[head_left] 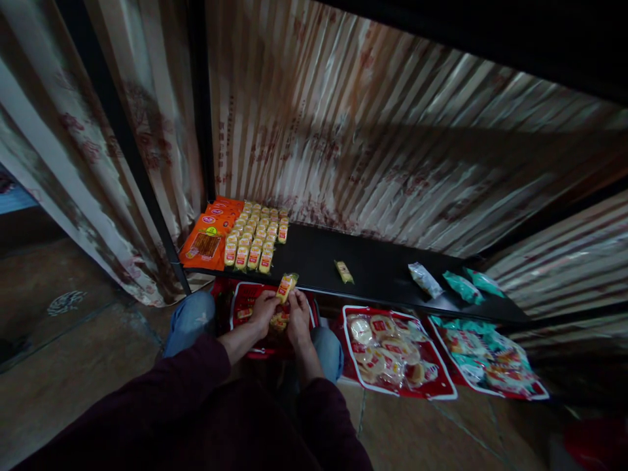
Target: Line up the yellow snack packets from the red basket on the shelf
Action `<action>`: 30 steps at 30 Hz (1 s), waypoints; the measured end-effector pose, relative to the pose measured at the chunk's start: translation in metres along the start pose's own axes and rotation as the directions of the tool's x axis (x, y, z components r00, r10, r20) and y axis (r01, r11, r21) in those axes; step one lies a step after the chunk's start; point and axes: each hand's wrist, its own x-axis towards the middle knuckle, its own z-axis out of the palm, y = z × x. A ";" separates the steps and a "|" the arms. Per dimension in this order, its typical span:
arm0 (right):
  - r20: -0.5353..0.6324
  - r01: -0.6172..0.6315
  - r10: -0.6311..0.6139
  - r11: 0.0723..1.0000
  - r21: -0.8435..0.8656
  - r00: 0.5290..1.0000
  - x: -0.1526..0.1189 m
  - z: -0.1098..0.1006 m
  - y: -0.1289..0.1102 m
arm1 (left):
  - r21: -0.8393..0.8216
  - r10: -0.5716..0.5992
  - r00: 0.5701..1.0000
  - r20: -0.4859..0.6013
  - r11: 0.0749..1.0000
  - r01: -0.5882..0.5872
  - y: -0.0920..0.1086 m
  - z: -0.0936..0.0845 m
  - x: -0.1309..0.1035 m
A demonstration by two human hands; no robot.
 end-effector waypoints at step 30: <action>-0.069 0.064 -0.074 0.989 -0.134 0.995 -0.020 0.010 -0.007 | 0.000 -0.030 0.995 0.094 1.000 0.030 0.000 0.001 0.000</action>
